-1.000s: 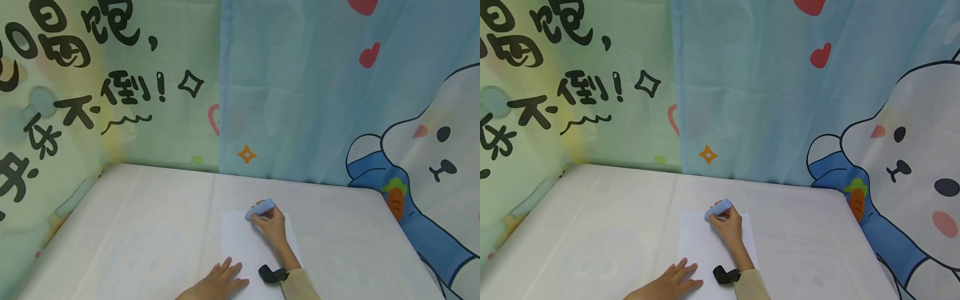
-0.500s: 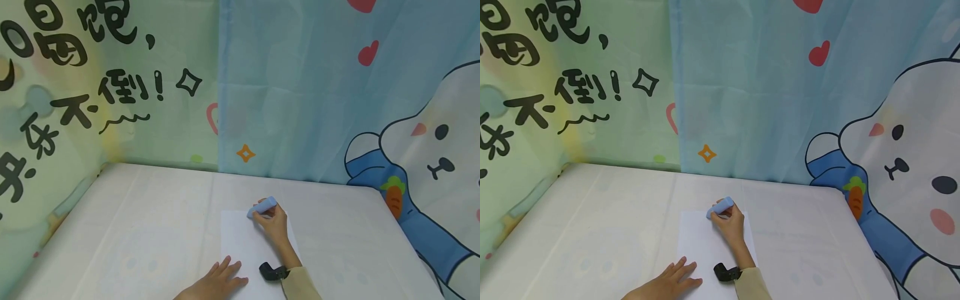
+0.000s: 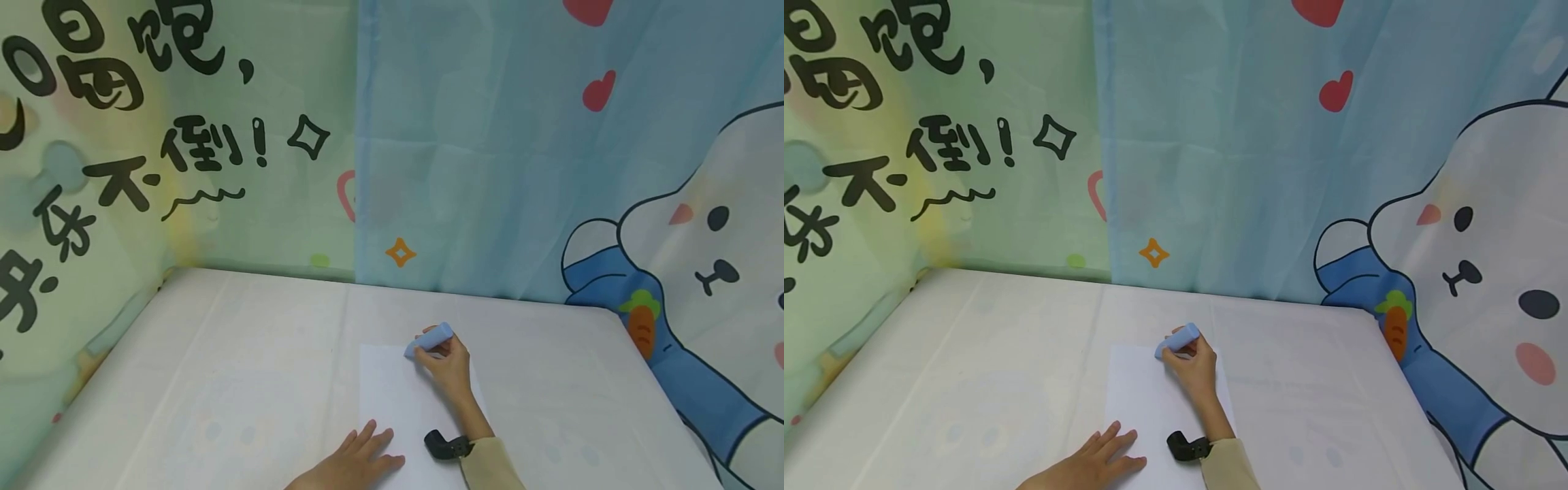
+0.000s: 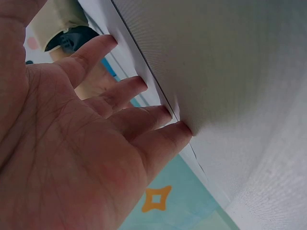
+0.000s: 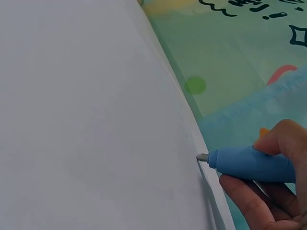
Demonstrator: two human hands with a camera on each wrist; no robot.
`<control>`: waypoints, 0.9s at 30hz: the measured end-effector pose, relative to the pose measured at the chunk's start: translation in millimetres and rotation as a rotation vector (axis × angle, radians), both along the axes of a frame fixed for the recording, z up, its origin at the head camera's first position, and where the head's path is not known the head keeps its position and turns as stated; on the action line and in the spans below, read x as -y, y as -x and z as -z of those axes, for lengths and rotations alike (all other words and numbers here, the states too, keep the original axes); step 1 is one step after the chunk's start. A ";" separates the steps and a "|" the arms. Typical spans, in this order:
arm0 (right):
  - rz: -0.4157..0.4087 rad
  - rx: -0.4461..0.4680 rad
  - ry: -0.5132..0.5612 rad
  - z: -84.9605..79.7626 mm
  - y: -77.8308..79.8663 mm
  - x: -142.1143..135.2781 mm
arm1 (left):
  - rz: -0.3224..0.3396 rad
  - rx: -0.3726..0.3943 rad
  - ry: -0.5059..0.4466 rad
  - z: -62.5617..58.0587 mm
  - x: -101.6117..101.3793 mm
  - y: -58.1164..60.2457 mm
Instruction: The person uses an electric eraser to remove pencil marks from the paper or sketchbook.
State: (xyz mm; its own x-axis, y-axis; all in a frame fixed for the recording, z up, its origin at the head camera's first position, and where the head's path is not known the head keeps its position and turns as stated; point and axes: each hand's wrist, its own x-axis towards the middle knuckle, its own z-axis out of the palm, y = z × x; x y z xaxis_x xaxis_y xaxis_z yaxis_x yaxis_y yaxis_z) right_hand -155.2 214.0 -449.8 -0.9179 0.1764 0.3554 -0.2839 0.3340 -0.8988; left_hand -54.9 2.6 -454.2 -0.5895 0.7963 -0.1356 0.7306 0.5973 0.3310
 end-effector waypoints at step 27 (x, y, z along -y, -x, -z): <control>0.023 -0.004 -0.003 -1.1 0.5 -9.0 | -0.023 0.122 0.082 -0.4 -3.2 3.2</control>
